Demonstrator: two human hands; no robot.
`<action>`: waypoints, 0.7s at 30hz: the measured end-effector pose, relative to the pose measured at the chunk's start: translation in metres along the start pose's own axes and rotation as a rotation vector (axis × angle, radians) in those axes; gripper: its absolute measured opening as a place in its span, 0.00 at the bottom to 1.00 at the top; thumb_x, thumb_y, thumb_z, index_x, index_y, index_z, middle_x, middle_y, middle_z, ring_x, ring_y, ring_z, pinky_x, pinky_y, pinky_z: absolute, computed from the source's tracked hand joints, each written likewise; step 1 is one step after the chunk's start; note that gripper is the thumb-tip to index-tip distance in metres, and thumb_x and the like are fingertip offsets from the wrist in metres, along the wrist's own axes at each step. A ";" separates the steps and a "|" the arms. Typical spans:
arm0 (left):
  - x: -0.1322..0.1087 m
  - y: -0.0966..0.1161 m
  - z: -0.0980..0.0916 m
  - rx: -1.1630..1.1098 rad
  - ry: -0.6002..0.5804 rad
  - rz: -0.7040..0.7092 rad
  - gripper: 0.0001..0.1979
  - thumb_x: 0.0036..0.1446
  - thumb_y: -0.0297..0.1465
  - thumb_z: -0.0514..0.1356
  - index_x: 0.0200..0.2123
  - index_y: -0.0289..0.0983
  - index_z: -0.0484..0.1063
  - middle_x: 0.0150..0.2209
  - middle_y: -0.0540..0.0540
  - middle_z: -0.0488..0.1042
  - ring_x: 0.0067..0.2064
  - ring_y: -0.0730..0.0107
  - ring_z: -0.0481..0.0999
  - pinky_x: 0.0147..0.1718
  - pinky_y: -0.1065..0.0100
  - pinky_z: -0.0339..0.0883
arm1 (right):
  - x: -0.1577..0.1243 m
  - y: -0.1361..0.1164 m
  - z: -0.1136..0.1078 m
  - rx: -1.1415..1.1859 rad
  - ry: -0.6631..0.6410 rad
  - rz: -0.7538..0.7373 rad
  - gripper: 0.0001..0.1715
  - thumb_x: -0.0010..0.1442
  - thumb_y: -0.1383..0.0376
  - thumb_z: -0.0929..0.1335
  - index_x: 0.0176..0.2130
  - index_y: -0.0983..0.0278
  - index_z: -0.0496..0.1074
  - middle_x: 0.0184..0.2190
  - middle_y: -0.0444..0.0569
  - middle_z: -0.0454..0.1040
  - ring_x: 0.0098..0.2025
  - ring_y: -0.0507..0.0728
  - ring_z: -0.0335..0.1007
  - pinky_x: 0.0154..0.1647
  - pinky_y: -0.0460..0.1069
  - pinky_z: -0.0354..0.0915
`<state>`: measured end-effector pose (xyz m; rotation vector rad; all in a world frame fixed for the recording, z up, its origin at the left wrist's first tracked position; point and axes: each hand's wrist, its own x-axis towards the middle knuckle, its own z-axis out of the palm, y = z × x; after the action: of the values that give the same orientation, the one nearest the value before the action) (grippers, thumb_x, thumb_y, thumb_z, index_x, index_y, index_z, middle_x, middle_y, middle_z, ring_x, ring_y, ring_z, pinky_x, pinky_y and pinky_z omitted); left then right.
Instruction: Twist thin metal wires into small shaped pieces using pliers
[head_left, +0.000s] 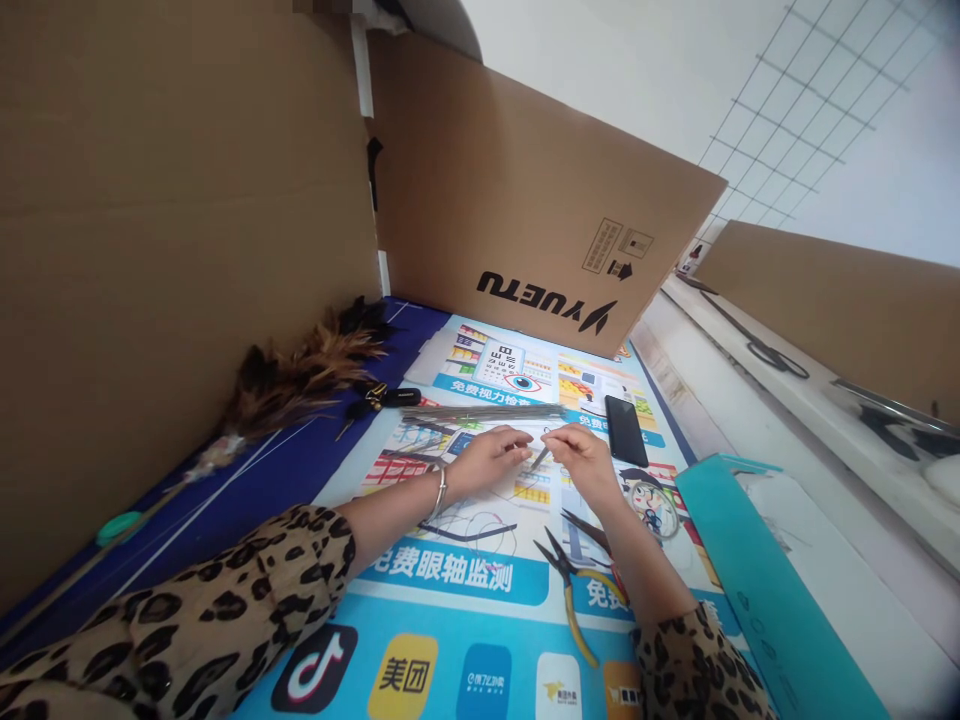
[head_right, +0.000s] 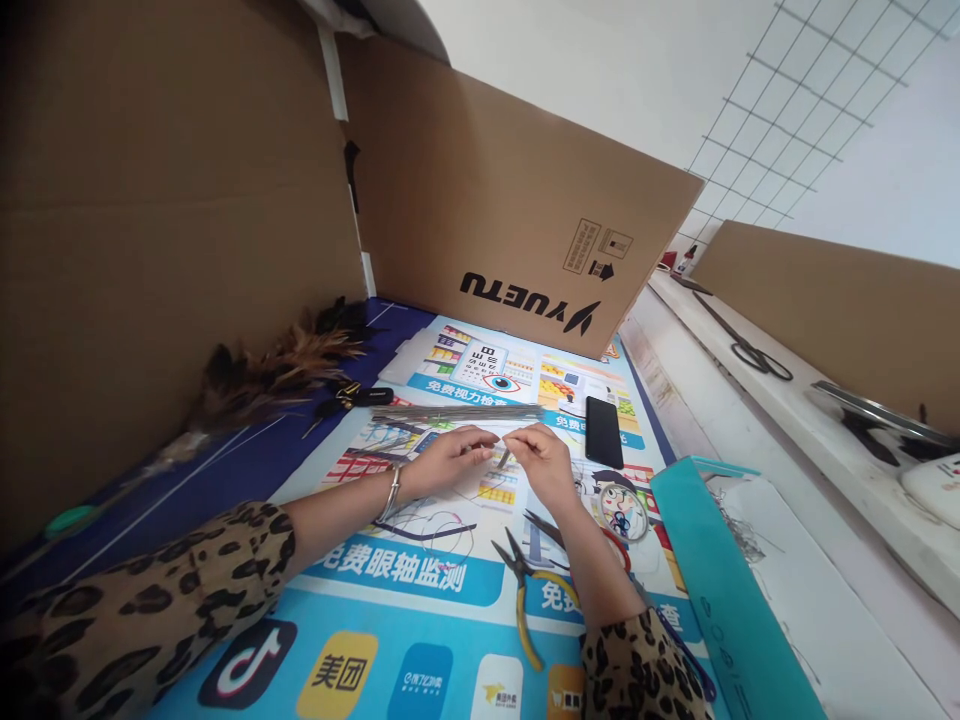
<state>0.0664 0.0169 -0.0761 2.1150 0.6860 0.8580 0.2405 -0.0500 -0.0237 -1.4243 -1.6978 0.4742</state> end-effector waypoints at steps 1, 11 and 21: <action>0.000 0.001 -0.001 -0.010 0.019 0.001 0.15 0.57 0.36 0.50 0.44 0.37 0.70 0.41 0.45 0.72 0.43 0.69 0.68 0.43 0.69 0.60 | 0.000 -0.002 -0.002 0.007 0.008 0.005 0.11 0.56 0.60 0.64 0.34 0.60 0.74 0.31 0.46 0.70 0.35 0.53 0.65 0.35 0.48 0.63; -0.002 0.005 -0.002 -0.082 0.135 -0.016 0.16 0.59 0.37 0.48 0.41 0.38 0.72 0.39 0.46 0.73 0.43 0.68 0.69 0.45 0.68 0.60 | 0.001 -0.014 -0.008 0.031 0.084 -0.006 0.12 0.55 0.59 0.64 0.32 0.61 0.74 0.30 0.47 0.71 0.35 0.54 0.66 0.35 0.49 0.62; -0.003 0.007 -0.001 -0.115 0.111 0.006 0.15 0.58 0.36 0.51 0.39 0.38 0.73 0.38 0.46 0.73 0.42 0.69 0.69 0.43 0.68 0.61 | 0.000 -0.002 -0.001 0.066 0.088 0.092 0.13 0.53 0.57 0.65 0.33 0.62 0.74 0.29 0.46 0.71 0.32 0.53 0.66 0.33 0.48 0.62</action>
<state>0.0650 0.0120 -0.0711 1.9797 0.6707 1.0003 0.2401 -0.0511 -0.0212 -1.4586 -1.5385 0.5058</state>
